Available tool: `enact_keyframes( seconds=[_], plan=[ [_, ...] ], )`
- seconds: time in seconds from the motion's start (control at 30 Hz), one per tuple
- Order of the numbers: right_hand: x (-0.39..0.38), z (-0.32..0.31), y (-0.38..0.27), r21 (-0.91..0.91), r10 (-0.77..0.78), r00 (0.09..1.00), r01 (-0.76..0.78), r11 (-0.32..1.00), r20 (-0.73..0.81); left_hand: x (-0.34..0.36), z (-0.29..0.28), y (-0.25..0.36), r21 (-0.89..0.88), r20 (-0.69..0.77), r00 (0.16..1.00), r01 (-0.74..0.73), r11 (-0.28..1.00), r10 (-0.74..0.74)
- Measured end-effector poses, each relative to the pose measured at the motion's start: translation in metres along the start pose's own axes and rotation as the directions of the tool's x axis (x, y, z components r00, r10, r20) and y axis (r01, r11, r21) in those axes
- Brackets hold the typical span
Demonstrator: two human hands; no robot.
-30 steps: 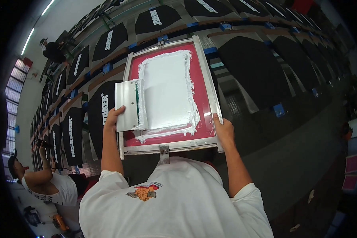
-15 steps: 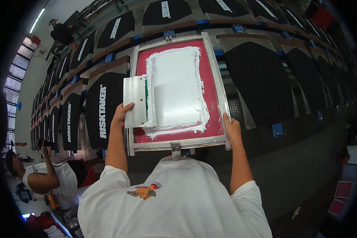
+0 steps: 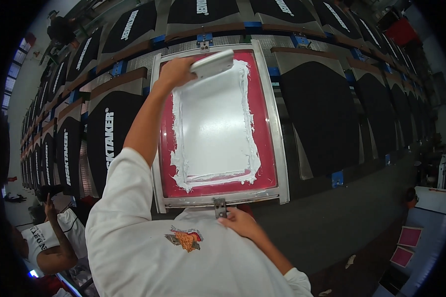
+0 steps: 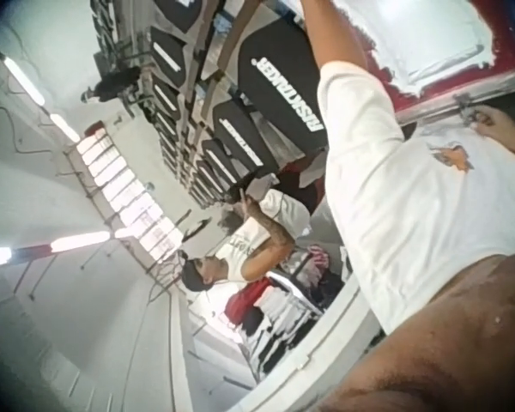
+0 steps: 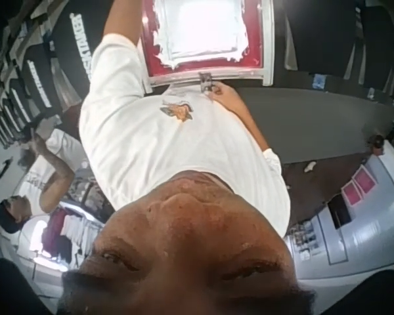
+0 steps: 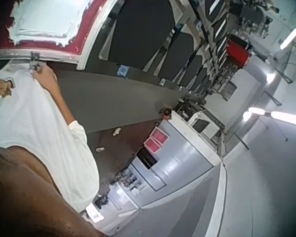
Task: Manually applying ink to a screen and using a squeegee to print a design onto t-shirts.
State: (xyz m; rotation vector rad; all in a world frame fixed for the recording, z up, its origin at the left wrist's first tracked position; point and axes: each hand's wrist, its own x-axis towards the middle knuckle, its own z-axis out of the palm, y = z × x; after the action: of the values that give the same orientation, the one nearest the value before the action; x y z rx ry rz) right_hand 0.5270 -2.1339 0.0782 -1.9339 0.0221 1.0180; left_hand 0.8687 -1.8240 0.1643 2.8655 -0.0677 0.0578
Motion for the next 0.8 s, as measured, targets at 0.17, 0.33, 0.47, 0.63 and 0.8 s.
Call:
enact_keyframes(
  seconds=[0.17, 0.33, 0.47, 0.63, 0.8],
  plan=[
    [0.016, 0.014, -0.009, -0.129, 0.007, 0.996, -0.018, 0.992, -0.088, -0.016, 0.114, -0.024, 0.175, -0.389, 0.891, -0.180, 0.968, 0.236],
    [0.014, 0.022, 0.010, -0.012, -0.101, 0.982, 0.100, 0.995, -0.159, -0.107, 0.076, 0.011, 0.018, -0.220, 0.956, -0.192, 0.981, 0.192],
    [0.023, 0.013, 0.021, -0.005, -0.115, 0.990, 0.115, 0.993, -0.075, -0.158, 0.030, 0.042, -0.184, -0.085, 0.991, -0.120, 0.976, 0.106],
    [0.018, -0.006, 0.012, -0.279, -0.168, 0.985, 0.152, 0.948, -0.035, -0.222, 0.004, 0.073, -0.288, 0.005, 0.995, -0.093, 0.953, 0.098],
    [-0.022, -0.072, -0.076, -0.034, -0.489, 0.854, 0.492, 0.870, -0.177, -0.269, 0.018, 0.083, -0.210, 0.150, 0.984, -0.057, 0.976, 0.090]
  ],
)
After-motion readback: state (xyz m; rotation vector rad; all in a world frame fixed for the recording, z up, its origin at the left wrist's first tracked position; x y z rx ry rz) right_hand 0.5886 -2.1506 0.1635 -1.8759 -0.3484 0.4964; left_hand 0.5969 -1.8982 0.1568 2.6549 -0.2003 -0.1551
